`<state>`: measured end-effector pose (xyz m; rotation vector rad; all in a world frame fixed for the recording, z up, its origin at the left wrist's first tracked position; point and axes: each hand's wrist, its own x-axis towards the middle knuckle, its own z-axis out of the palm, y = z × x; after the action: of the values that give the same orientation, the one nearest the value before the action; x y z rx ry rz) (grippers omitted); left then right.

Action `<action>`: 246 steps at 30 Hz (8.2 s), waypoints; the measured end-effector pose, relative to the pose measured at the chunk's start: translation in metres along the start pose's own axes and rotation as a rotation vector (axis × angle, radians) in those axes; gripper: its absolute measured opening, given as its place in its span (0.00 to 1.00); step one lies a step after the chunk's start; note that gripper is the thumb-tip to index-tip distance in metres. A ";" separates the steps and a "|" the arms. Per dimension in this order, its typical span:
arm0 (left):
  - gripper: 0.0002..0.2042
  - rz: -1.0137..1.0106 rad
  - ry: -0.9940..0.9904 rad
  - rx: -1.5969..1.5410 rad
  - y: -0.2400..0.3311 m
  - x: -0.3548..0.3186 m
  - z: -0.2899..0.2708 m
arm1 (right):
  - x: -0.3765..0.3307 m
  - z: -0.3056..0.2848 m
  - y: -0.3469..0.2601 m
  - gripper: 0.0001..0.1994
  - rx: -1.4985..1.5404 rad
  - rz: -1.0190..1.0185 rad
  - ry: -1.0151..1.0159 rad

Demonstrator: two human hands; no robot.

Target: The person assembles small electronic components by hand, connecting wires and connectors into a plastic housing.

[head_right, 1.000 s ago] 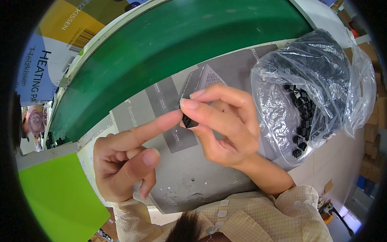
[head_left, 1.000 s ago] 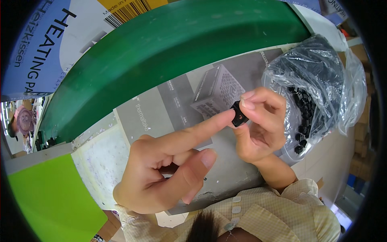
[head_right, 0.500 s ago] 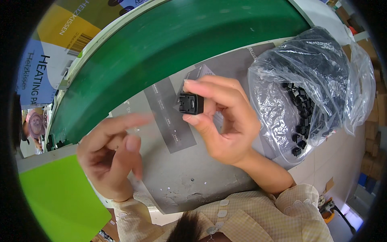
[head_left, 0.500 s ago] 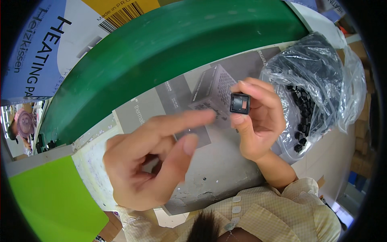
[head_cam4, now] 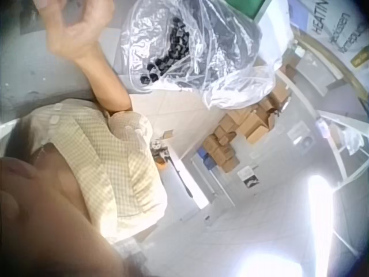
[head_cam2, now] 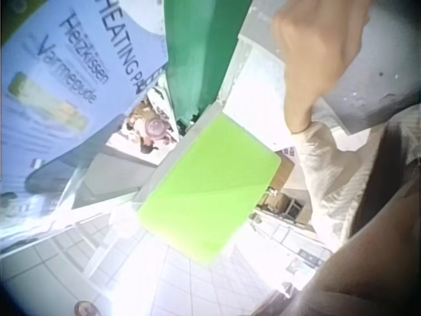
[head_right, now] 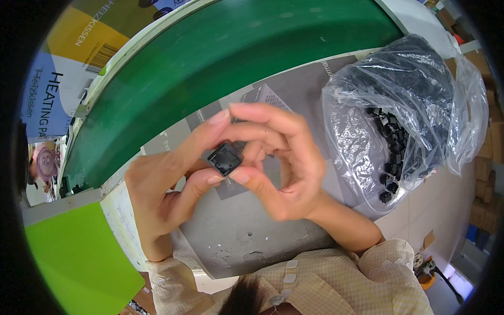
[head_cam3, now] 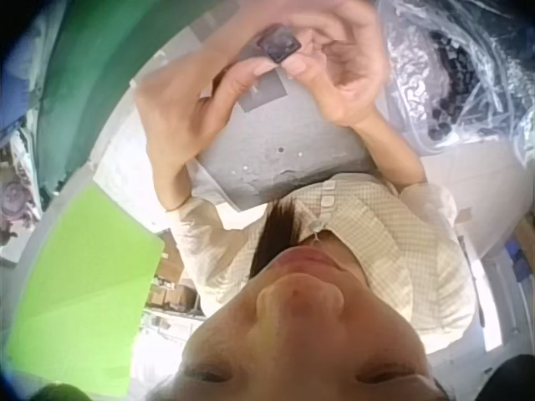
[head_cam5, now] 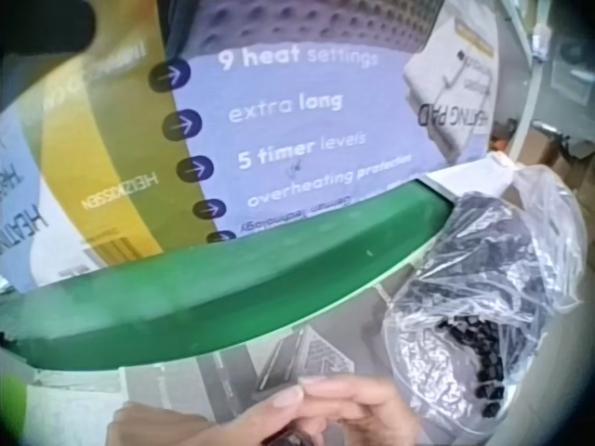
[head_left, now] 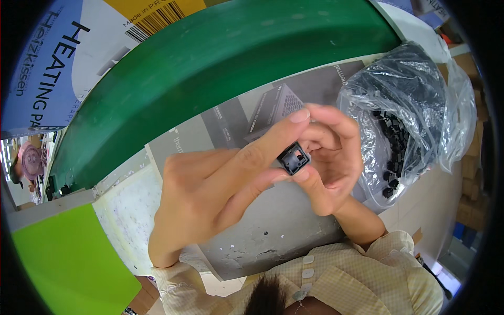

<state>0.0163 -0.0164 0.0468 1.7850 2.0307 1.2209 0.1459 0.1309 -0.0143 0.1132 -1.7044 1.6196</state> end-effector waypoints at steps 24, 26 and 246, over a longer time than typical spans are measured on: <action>0.26 0.239 0.232 0.598 -0.013 -0.004 0.021 | 0.006 0.002 -0.004 0.20 -0.104 0.096 -0.022; 0.25 0.242 0.216 0.615 -0.011 -0.005 0.021 | 0.006 0.003 -0.004 0.20 -0.160 0.081 -0.025; 0.18 0.468 0.407 0.246 -0.034 -0.003 0.070 | -0.005 0.011 -0.011 0.23 0.108 0.372 0.143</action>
<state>0.0347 0.0147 -0.0226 2.3950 2.1092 1.6345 0.1508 0.1173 -0.0069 -0.2775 -1.5933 1.9394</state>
